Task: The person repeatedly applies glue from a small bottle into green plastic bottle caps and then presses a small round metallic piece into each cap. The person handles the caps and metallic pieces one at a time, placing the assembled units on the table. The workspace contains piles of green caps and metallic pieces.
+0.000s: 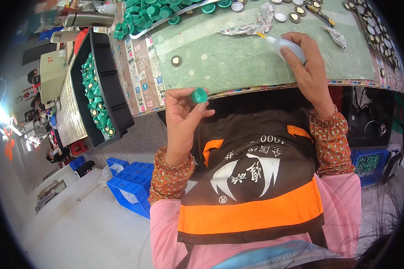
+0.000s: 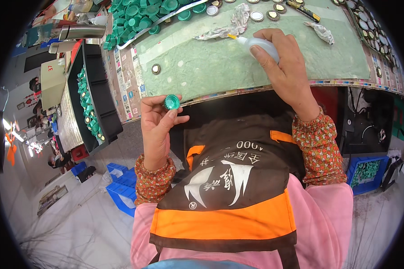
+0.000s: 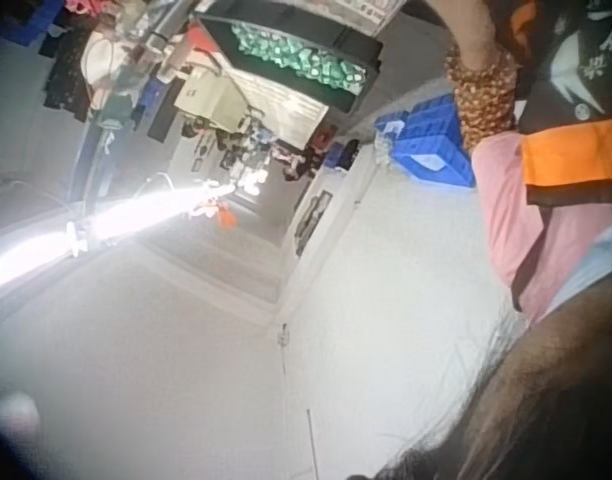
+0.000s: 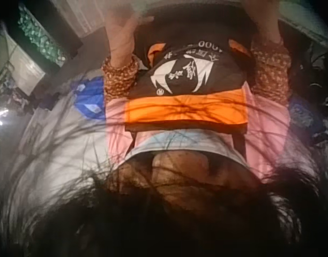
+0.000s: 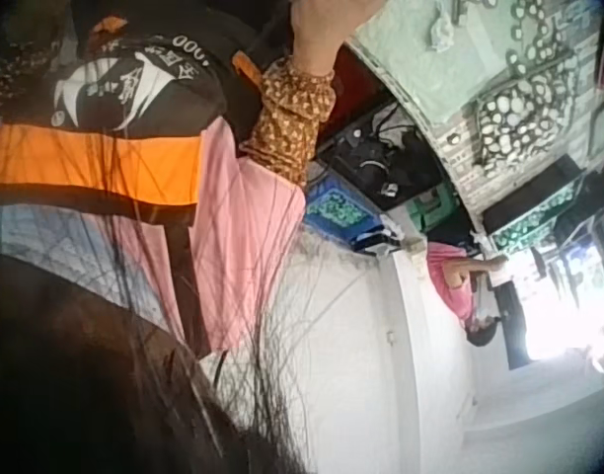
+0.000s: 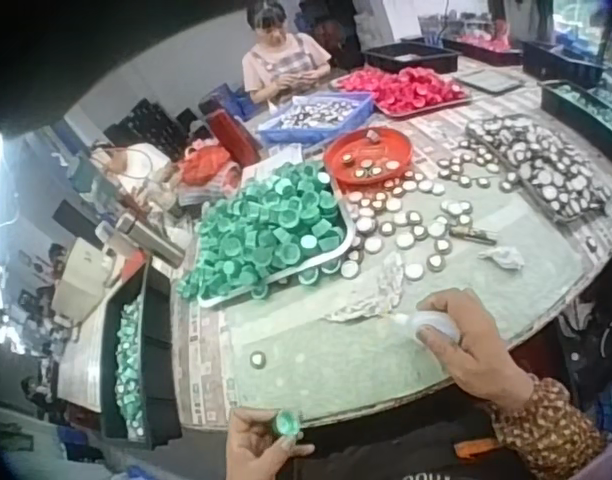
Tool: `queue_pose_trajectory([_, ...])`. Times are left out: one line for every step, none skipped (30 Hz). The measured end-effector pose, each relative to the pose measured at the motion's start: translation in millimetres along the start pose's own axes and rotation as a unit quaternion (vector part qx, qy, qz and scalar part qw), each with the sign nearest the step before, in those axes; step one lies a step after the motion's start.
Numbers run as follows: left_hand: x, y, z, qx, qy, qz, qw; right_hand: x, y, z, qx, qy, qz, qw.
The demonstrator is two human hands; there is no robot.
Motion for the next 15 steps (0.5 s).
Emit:
queue_pose_trajectory([-1,0,-1,-0.003,0.010,0.008,1.000,1,0,0,-0.003,-0.008,-0.005,1.000])
queue_pose_trajectory([-1,1,-1,-0.005,0.019,0.016,1.000,1,1,0,-0.005,-0.017,-0.009,1.000])
queue_pose_trajectory([-1,2,-2,-0.007,0.028,0.024,0.999,0,1,-1,-0.008,-0.026,-0.014,1.000])
queue_pose_trajectory([-3,3,-2,-0.009,0.021,0.035,0.999,-1,2,-2,-0.011,-0.039,-0.020,0.999])
queue_pose_trajectory([-4,2,-2,-0.012,0.015,0.046,0.999,-1,3,-2,-0.014,-0.049,-0.029,0.998])
queue_pose_trajectory([-6,2,-3,-0.015,0.008,0.058,0.998,-1,4,-2,-0.017,-0.060,-0.037,0.997])
queue_pose_trajectory([-8,3,-3,-0.016,0.005,0.057,0.998,-2,5,-3,-0.018,-0.071,-0.036,0.997])
queue_pose_trajectory([-11,3,-2,-0.016,0.000,0.054,0.998,-2,6,-3,-0.018,-0.083,-0.034,0.996])
queue_pose_trajectory([-12,3,-3,-0.016,-0.004,0.052,0.999,-2,7,-4,-0.018,-0.095,-0.032,0.995])
queue_pose_trajectory([-12,3,-4,-0.010,-0.012,0.051,0.999,-5,8,-4,-0.018,-0.131,-0.041,0.990])
queue_pose_trajectory([-12,3,-5,-0.006,-0.018,0.049,0.999,-9,9,-3,-0.017,-0.165,-0.050,0.985])
queue_pose_trajectory([-12,3,-7,-0.002,-0.025,0.048,0.999,-9,10,-2,-0.017,-0.199,-0.060,0.978])
queue_pose_trajectory([-12,3,-9,-0.003,-0.034,0.045,0.998,-8,10,-2,-0.028,-0.233,-0.058,0.970])
queue_pose_trajectory([-12,2,-12,-0.006,-0.042,0.041,0.998,-1,10,-3,-0.038,-0.266,-0.056,0.962])
queue_pose_trajectory([-12,1,-15,-0.008,-0.050,0.038,0.998,6,12,-3,-0.048,-0.299,-0.055,0.952])
Point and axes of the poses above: each hand's wrist, its own y-axis towards the middle knuckle, its own z-axis out of the palm, x = y × z, the point moved 4 cm from there along y, towards the middle knuckle, and after that the axes turned 7 degrees about x, right-handed, at the moved point
